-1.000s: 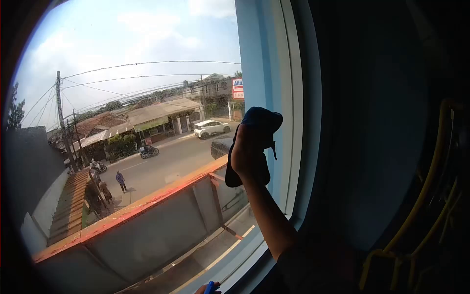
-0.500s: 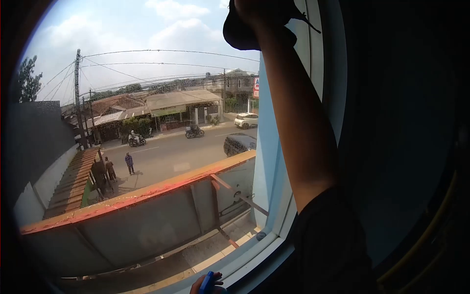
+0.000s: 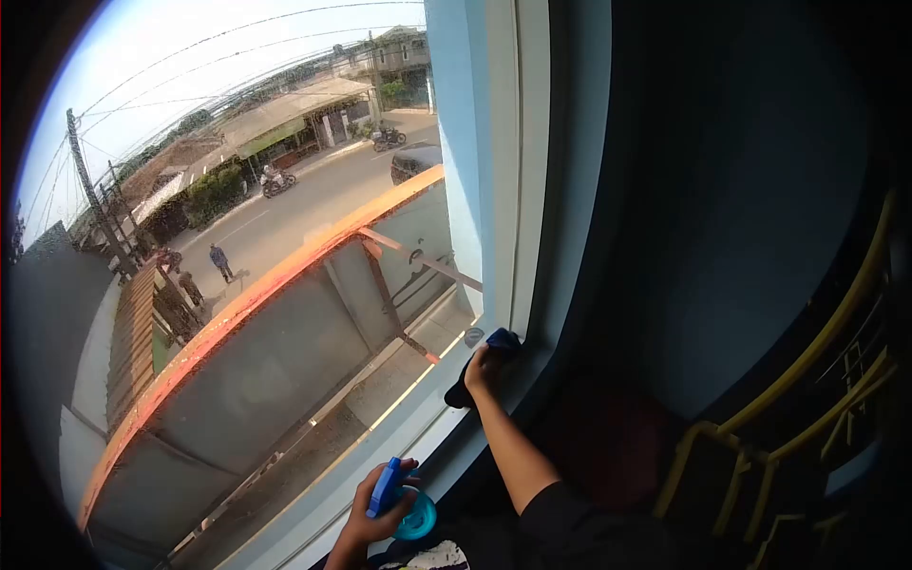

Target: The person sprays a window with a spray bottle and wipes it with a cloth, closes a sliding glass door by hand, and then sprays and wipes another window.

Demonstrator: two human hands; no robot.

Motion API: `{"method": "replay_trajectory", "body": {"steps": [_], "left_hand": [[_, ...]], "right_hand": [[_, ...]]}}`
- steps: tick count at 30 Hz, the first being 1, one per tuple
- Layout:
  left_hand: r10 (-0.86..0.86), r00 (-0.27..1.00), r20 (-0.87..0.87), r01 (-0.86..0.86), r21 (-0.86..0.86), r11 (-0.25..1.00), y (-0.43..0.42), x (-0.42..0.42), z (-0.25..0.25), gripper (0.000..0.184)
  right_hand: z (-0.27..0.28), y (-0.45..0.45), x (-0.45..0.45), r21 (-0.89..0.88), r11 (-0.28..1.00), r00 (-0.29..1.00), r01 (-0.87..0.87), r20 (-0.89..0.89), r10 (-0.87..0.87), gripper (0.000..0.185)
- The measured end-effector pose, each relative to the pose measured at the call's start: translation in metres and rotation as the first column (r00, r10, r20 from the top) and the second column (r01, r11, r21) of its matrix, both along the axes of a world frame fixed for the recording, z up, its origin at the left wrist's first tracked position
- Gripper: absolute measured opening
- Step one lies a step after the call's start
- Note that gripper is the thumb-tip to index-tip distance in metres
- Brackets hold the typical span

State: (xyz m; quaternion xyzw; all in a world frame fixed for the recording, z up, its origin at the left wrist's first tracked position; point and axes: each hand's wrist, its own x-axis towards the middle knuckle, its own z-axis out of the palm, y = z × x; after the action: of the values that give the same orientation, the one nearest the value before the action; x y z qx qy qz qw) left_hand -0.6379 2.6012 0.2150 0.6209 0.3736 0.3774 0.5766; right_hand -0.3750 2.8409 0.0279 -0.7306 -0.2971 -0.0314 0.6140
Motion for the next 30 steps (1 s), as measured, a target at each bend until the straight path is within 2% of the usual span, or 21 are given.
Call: {"method": "replay_trajectory", "body": {"steps": [1,3,5,7,9,11,13,16,18,21,26,27,29,30], "left_hand": [[-0.01,1.0,-0.014,0.01,0.001,1.0,0.0,-0.003,-0.001,0.05],[0.009,1.0,-0.008,-0.009,-0.013,1.0,-0.002,-0.004,-0.002,0.049],[0.045,0.999,0.011,-0.045,0.006,0.999,-0.003,-0.004,-0.009,0.047],[0.051,0.998,-0.023,-0.05,0.021,0.999,-0.008,-0.012,-0.017,0.049],[0.109,0.994,-0.024,-0.11,-0.041,0.993,-0.012,-0.011,-0.016,0.048],[0.161,0.986,-0.037,-0.164,-0.11,0.98,-0.021,-0.014,-0.019,0.047],[0.122,0.987,-0.102,-0.133,-0.109,0.985,-0.032,-0.025,-0.026,0.047],[0.105,0.99,-0.094,-0.115,-0.108,0.987,-0.053,-0.048,-0.038,0.047],[0.088,0.991,-0.104,-0.097,-0.083,0.992,-0.069,-0.068,-0.041,0.048],[0.131,0.988,-0.084,-0.136,-0.053,0.989,-0.105,-0.111,-0.046,0.047],[0.164,0.984,-0.075,-0.166,-0.021,0.986,-0.186,-0.214,-0.062,0.046],[0.216,0.974,-0.071,-0.218,-0.027,0.976,-0.203,-0.233,-0.068,0.046],[0.211,0.974,-0.083,-0.212,0.002,0.977,-0.236,-0.273,-0.076,0.047],[0.24,0.968,-0.074,-0.239,0.022,0.971,-0.253,-0.292,-0.076,0.047]], "right_hand": [[-0.014,-0.01,0.02,-0.274,0.957,0.971,-0.092,0.187,0.147,0.053],[0.016,-0.022,0.041,-0.43,0.895,0.957,-0.117,0.191,0.217,0.046],[0.008,-0.017,0.071,-0.444,0.895,0.893,-0.046,0.383,0.236,0.047],[0.007,-0.016,0.079,-0.635,0.766,0.881,-0.096,0.303,0.362,0.047],[0.006,-0.018,0.079,-0.704,0.704,0.856,-0.091,0.306,0.416,0.051],[-0.001,-0.024,0.07,-0.666,0.728,0.852,-0.159,0.28,0.442,0.053],[0.023,-0.063,0.023,-0.753,0.621,0.803,-0.217,0.225,0.553,0.056],[0.024,-0.114,-0.052,-0.695,0.634,0.785,-0.339,0.161,0.597,0.059],[0.023,-0.152,-0.108,-0.721,0.589,0.766,-0.365,0.126,0.63,0.059],[0.014,-0.209,-0.192,-0.588,0.678,0.723,-0.441,0.214,0.656,0.049],[0.007,-0.294,-0.307,-0.465,0.688,0.603,-0.557,0.344,0.72,0.043],[0.009,-0.311,-0.327,-0.472,0.655,0.562,-0.59,0.343,0.753,0.043],[0.018,-0.34,-0.367,-0.524,0.61,0.559,-0.594,0.277,0.782,0.042],[0.009,-0.354,-0.39,-0.481,0.648,0.536,-0.59,0.367,0.76,0.039]]}}
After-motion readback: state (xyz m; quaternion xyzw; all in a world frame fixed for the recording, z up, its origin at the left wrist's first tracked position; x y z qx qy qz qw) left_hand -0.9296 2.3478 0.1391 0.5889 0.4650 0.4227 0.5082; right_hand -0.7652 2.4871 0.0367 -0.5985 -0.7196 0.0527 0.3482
